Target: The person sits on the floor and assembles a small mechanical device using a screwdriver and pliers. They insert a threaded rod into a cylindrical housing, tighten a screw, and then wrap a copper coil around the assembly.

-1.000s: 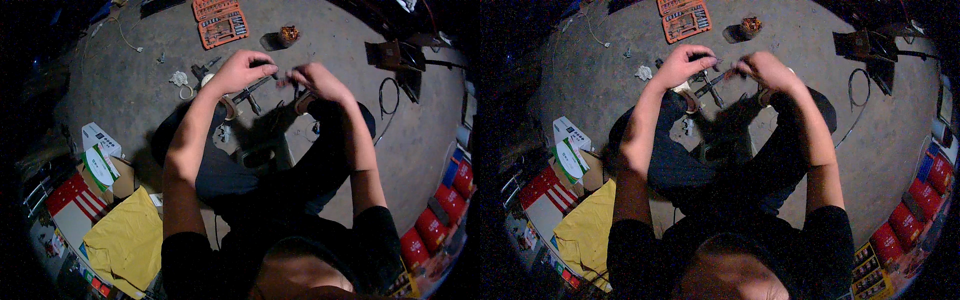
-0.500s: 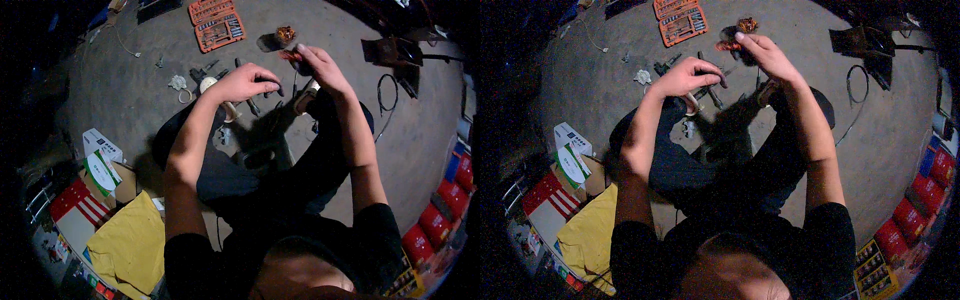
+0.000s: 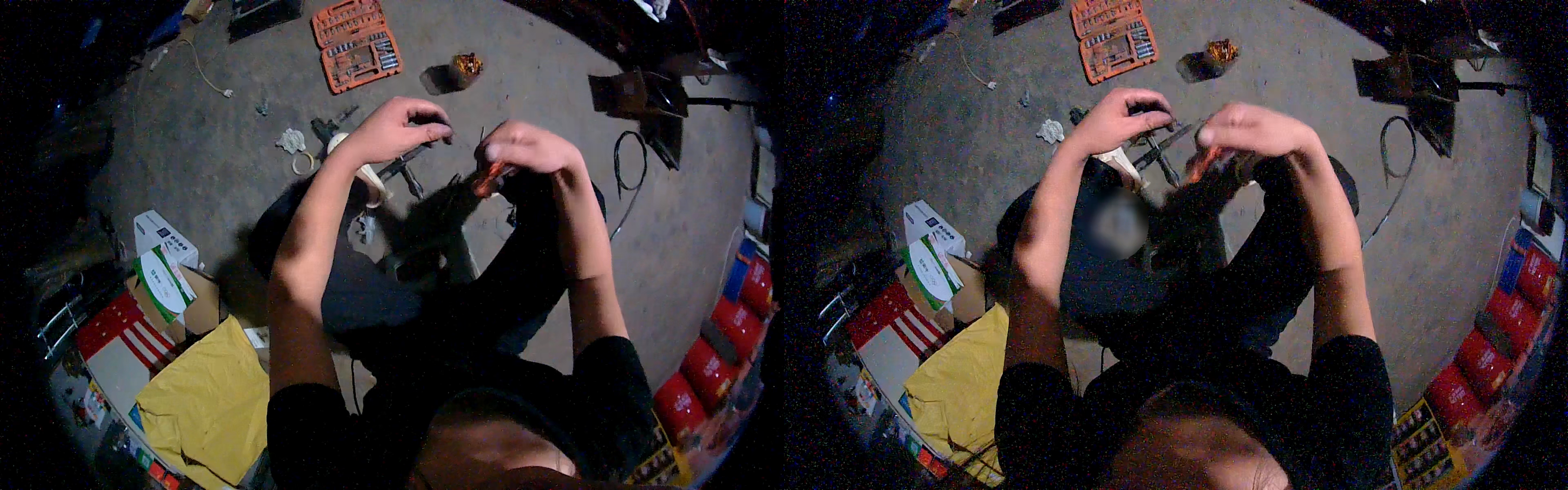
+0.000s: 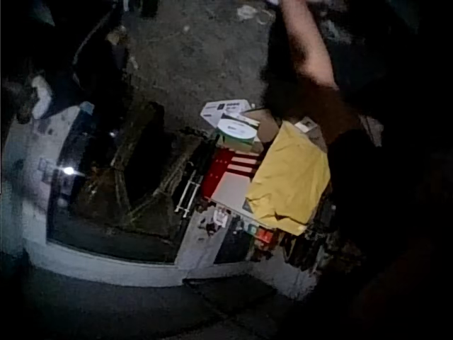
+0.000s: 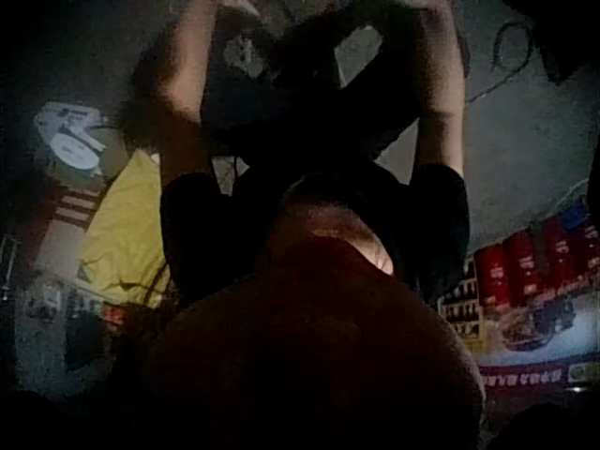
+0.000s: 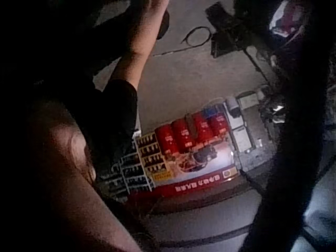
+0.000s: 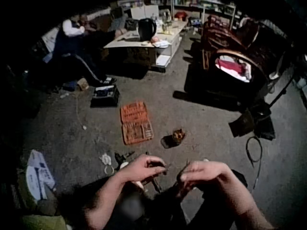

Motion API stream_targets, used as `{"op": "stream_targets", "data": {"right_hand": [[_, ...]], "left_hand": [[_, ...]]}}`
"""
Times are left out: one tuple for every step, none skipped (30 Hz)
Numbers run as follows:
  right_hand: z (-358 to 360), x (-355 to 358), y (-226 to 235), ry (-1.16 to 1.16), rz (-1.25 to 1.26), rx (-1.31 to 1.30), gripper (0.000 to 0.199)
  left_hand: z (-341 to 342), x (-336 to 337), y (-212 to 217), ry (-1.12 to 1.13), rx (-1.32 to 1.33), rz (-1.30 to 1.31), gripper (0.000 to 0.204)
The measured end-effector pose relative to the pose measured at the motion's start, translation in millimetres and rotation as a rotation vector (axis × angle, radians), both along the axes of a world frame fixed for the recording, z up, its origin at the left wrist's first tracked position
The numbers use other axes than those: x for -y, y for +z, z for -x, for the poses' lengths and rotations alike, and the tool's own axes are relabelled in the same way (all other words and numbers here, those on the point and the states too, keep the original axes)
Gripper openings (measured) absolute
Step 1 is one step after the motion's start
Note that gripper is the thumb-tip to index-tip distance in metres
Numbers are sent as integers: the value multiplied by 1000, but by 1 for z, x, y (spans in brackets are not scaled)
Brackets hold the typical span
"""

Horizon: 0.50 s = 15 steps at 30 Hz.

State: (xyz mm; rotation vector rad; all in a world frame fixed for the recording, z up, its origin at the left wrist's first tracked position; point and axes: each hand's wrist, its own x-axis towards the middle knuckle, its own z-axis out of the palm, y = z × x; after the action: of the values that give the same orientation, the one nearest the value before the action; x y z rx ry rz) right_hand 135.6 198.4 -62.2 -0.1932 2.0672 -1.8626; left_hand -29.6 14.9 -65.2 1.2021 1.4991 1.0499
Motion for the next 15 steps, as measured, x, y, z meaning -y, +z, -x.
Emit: {"op": "stream_targets", "data": {"right_hand": [[1, 4, -7, 101, -195, 41, 46], [1, 9, -13, -50, -443, 84, 46], [6, 16, -9, -286, -572, 116, 44], [14, 16, -18, -485, -641, 94, 44], [19, 21, -17, -678, -699, 81, 44], [22, 18, -13, -777, -548, 67, 46], [20, 13, -5, -748, -271, 155, 46], [15, 12, 8, -706, 5, 243, 46], [11, 10, 15, -653, 282, 327, 47], [4, 4, 14, -415, 267, 203, 47], [1, 2, 10, -215, 119, 158, 47], [5, 2, 5, -82, -134, 131, 46], [9, 4, -1, 53, -387, 101, 46], [5, 9, -18, -160, -398, -1, 47], [9, 13, -20, -365, -389, 13, 47]], "left_hand": [[-1, 3, -2, 37, 26, 32, 19], [-1, 1, -5, 62, 40, 45, 19], [-3, 2, -5, 92, 59, 63, 18], [-6, 0, -3, 116, 37, 154, 17], [-14, 2, -2, 130, 139, 100, 17], [-17, 3, 0, 81, 160, 94, 17], [-17, 2, 4, 32, 181, 89, 18], [-16, 1, 5, 24, 139, 104, 19], [-13, 0, 5, 76, 103, 97, 20], [-8, -2, 5, 130, 69, 91, 20], [-4, -2, 6, 188, 29, 93, 21], [-2, -2, 4, 220, 105, 54, 20], [-2, -1, 5, 195, 51, 54, 20], [-4, -5, 12, 157, 0, 46, 20], [-8, -5, 14, 124, -52, 46, 20]]}}
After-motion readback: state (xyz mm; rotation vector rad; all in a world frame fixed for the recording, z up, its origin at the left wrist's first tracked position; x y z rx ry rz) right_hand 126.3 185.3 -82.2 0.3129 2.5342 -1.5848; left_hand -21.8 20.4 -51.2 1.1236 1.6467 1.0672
